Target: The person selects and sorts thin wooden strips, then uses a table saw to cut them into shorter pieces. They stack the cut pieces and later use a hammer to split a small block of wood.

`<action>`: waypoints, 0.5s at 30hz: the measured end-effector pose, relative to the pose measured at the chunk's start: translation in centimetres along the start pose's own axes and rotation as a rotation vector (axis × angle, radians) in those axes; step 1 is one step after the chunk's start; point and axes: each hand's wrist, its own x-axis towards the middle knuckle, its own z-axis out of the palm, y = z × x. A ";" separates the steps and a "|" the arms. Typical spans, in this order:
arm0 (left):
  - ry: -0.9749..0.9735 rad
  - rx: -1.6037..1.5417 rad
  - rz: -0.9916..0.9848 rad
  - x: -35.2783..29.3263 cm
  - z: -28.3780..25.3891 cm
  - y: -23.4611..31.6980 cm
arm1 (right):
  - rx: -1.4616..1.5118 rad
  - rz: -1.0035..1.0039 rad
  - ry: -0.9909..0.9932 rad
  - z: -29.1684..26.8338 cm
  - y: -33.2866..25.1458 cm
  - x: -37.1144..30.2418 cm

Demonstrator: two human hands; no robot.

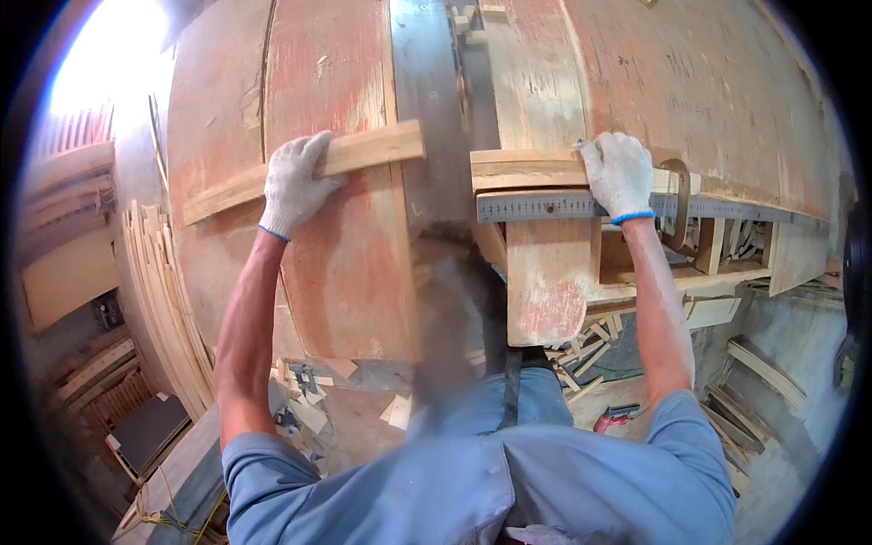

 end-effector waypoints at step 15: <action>-0.131 -0.056 0.064 1.1 0.3 6.3 | 0.074 -0.251 -0.120 -1.2 0.9 3.7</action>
